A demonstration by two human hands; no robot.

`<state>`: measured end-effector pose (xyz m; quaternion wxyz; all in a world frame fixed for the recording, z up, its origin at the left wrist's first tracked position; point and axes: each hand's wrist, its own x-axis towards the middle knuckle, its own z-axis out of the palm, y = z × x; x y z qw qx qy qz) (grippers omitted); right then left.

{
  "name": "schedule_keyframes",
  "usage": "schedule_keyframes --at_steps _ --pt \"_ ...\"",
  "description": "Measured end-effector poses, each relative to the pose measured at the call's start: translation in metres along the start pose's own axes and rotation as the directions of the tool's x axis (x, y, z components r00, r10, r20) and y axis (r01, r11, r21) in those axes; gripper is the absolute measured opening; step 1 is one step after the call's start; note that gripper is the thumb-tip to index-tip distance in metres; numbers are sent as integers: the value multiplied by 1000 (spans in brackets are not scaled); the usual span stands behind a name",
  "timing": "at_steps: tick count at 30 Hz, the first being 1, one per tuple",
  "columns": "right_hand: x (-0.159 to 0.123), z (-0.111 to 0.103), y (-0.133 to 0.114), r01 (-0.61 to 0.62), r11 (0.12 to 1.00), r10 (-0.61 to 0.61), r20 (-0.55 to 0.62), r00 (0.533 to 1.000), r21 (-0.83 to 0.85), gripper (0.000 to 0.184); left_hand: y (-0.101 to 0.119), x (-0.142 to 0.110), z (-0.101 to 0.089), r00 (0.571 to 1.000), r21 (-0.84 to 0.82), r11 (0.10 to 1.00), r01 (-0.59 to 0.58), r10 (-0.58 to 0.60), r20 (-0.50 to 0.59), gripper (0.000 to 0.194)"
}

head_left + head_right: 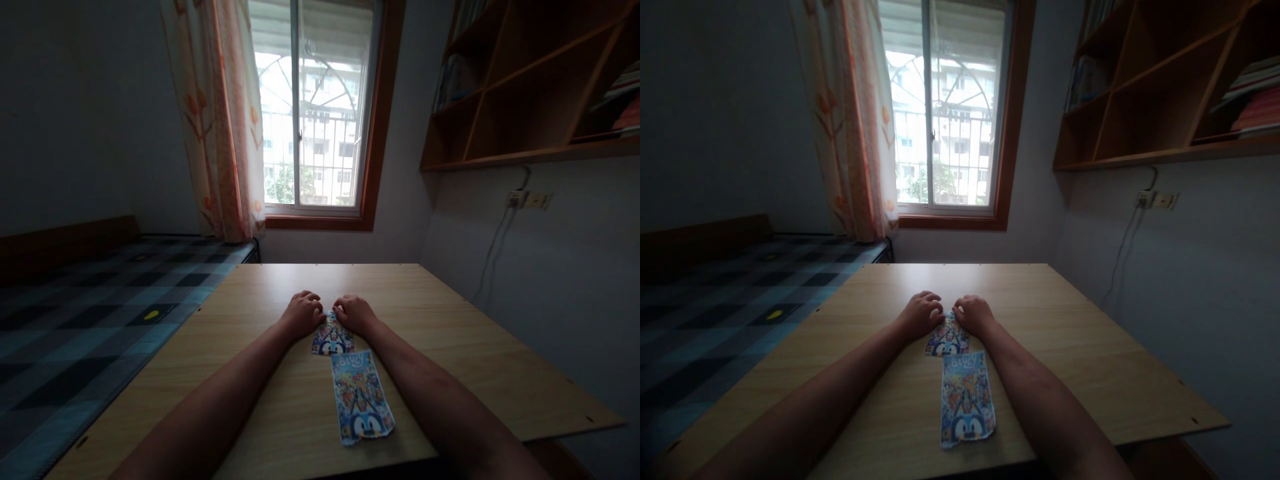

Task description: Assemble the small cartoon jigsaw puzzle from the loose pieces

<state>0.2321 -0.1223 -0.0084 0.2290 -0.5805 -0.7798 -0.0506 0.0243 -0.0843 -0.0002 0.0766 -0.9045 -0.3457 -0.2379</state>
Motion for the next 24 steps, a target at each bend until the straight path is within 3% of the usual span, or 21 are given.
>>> schedule_keyframes --at_steps 17,24 --pt "3 5 3 72 987 -72 1 997 143 7 -1 0 -1 1000 7 1000 -15 14 17 13" --pt "5 11 9 38 981 -37 -10 999 189 9 0 1 -3 999 3 1000 4 -4 52 15"
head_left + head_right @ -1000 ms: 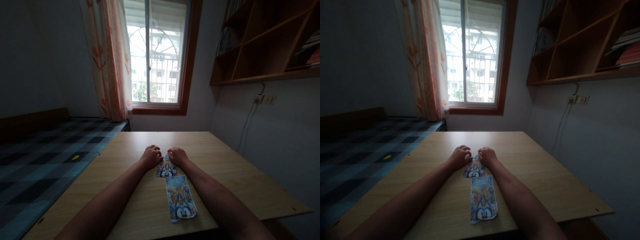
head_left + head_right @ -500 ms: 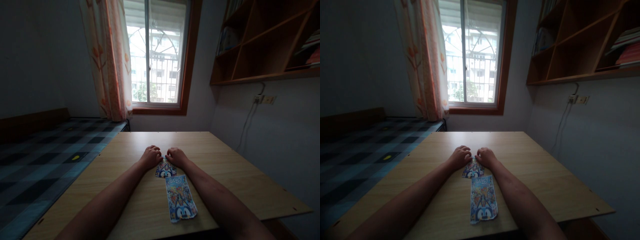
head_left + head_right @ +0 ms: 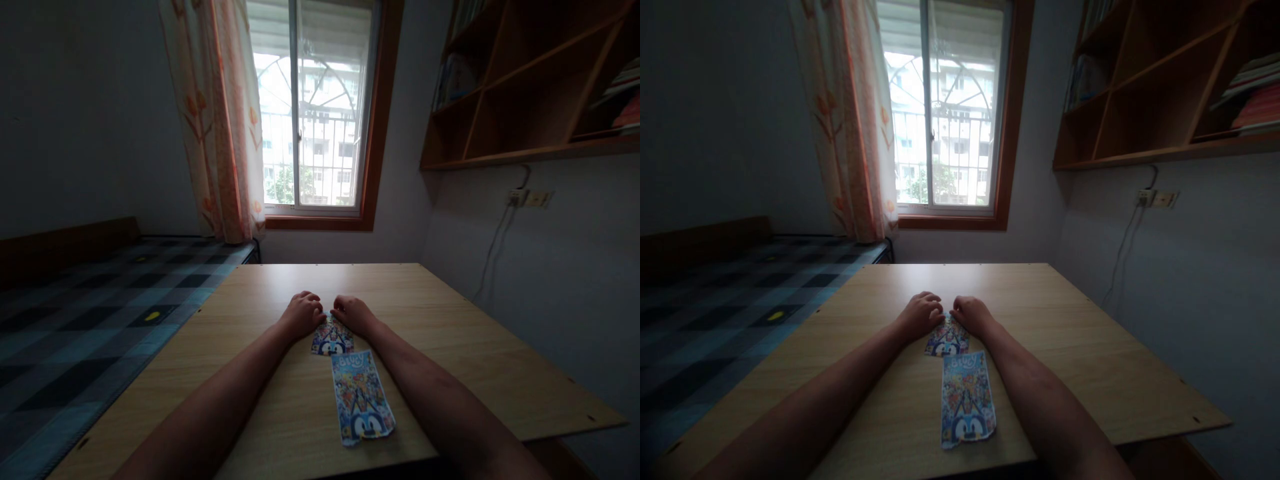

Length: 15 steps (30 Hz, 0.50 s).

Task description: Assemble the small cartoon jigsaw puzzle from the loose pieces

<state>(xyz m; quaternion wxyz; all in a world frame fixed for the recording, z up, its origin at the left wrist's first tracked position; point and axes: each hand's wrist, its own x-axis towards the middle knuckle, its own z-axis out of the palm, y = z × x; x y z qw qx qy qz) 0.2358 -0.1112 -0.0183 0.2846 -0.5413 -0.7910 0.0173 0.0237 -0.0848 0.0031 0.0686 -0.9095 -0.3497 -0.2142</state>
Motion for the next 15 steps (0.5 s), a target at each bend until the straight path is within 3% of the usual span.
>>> schedule_keyframes --at_steps 8,15 --pt "1 3 4 -3 997 6 -29 1000 79 10 1 1 -2 1000 -1 1000 5 -5 12 15" --pt "3 6 13 -44 966 57 -47 997 255 11 1 1 -1 1000 -13 1000 11 -11 5 15"
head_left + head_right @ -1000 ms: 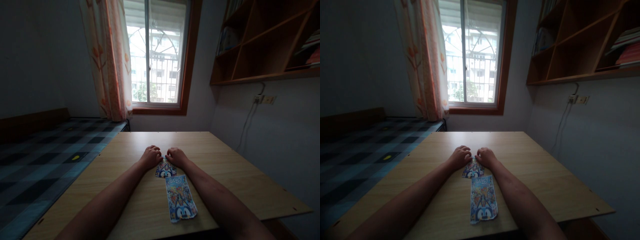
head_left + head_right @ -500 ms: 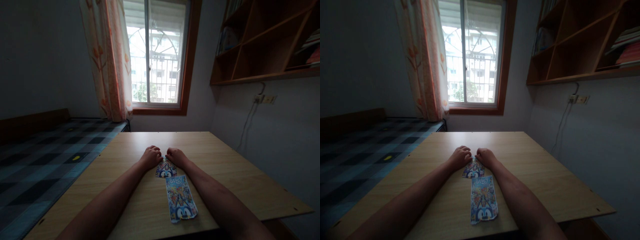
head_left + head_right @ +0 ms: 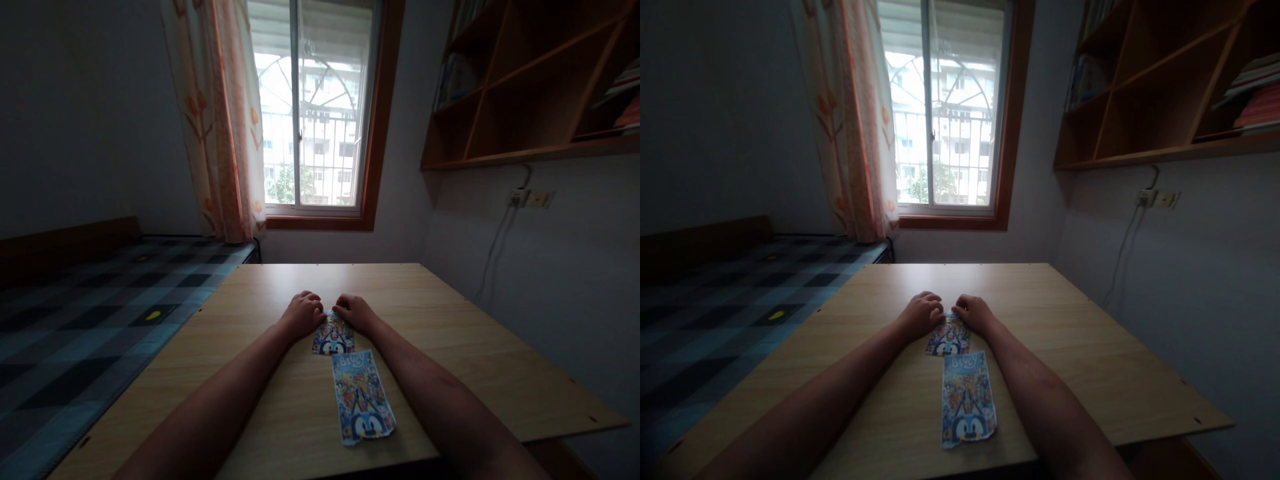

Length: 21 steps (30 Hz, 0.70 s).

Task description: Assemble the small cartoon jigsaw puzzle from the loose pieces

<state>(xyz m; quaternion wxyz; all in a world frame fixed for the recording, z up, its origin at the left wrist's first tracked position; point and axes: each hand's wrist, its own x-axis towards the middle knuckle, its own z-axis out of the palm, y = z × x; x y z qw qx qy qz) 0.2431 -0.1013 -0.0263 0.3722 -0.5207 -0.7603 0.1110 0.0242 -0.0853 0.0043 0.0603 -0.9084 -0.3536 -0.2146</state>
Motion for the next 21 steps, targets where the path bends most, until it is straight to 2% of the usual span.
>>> schedule_keyframes --at_steps 14,21 --pt "3 0 6 -57 991 60 -23 998 118 15 -1 0 1 1000 10 1000 -20 20 -19 13" --pt "2 1 6 -11 1000 12 -32 999 14 11 -1 0 1 1000 3 1000 -18 18 -15 13"
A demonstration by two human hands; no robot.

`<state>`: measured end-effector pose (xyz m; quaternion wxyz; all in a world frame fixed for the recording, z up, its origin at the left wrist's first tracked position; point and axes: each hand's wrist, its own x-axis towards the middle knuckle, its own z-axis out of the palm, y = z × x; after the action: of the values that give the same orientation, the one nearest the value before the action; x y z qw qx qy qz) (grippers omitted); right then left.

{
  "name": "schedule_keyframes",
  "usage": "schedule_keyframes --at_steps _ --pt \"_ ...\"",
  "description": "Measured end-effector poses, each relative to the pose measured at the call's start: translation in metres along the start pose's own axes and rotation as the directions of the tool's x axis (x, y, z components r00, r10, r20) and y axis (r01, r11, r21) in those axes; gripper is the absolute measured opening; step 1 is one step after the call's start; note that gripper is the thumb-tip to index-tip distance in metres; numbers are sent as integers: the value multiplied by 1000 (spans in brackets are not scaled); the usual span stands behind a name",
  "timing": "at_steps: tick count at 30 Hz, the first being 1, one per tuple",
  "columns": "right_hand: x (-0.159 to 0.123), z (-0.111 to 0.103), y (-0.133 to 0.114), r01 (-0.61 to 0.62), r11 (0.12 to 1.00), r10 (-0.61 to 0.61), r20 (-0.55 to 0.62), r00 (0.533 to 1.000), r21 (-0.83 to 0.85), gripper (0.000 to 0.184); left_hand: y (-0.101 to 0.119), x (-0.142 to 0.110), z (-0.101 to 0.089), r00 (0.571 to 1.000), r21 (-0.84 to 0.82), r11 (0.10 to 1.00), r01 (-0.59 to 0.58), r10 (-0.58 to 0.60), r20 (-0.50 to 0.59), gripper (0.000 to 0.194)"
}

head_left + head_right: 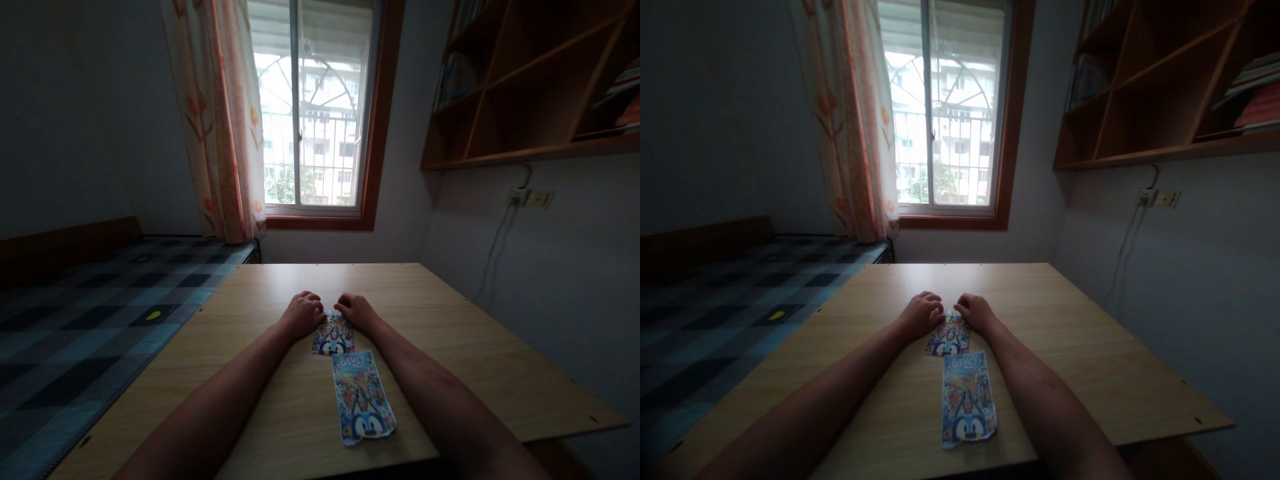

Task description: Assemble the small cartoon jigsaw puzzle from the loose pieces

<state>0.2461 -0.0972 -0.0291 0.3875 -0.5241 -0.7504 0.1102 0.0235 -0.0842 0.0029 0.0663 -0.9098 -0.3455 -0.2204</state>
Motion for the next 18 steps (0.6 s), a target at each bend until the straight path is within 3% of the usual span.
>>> schedule_keyframes --at_steps 5,10,14,18 --pt "0 0 0 -2 998 2 -12 1000 -65 11 0 0 0 1000 0 1000 1 -1 -2 14" --pt "2 -5 5 -136 980 118 -132 984 -142 19 0 0 -2 1000 4 1000 -6 6 7 14" --pt "3 -7 12 -261 937 237 -130 963 -232 21 0 -1 -4 1000 -6 1000 -20 20 9 16" --pt "2 -8 12 -265 924 234 -141 962 -274 21 0 -2 -4 998 -52 997 -58 58 -1 15"
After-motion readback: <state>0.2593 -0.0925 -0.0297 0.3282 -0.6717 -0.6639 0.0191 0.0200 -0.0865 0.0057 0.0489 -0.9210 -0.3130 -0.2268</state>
